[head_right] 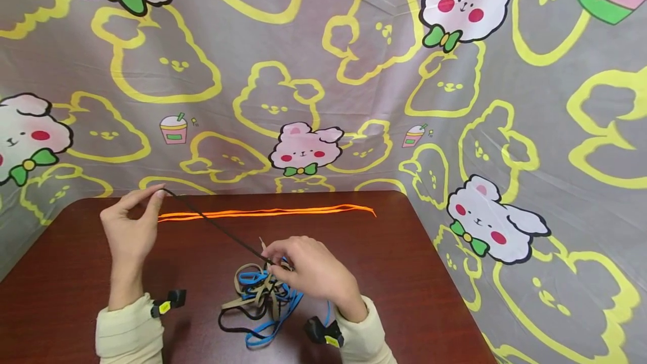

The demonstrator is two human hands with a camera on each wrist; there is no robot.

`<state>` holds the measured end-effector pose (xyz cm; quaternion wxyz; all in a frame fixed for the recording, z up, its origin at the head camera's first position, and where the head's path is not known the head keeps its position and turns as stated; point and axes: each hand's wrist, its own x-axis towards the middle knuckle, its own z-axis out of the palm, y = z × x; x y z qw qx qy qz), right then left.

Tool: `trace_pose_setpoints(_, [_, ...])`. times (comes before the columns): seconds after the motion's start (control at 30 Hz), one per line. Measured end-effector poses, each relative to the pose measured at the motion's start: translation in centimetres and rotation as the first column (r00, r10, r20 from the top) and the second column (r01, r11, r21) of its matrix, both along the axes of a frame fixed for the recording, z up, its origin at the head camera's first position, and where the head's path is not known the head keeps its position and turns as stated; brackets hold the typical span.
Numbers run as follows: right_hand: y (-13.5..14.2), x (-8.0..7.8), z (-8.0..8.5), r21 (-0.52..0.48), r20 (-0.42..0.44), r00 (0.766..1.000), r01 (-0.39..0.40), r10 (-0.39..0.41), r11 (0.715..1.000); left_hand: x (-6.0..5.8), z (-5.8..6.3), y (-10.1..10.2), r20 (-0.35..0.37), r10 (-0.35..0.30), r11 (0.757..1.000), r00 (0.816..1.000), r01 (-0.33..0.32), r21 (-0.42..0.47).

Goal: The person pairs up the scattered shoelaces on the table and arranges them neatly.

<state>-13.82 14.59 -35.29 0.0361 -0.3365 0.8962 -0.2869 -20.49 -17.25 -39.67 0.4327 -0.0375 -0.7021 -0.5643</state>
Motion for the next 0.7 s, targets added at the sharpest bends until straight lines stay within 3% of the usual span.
trace_pose_setpoints(0.17, [0.4, 0.2, 0.4, -0.002, -0.019, 1.000, 0.011, -0.011, 1.000, 0.5, 0.4, -0.7, 0.010, 0.039, 0.998, 0.999, -0.039, 0.045])
trace_pose_setpoints(0.4, [1.3, 0.4, 0.8, 0.011, -0.011, 1.000, 0.003, -0.003, 1.000, 0.7, 0.7, -1.8, 0.020, 0.060, 0.998, 0.998, -0.061, 0.012])
trace_pose_setpoints(0.7, [2.4, 0.4, 0.9, 0.026, 0.002, 0.997, -0.074, 0.074, 0.997, 1.2, 1.5, -4.1, 0.007, 0.170, 0.985, 0.985, -0.170, -0.035])
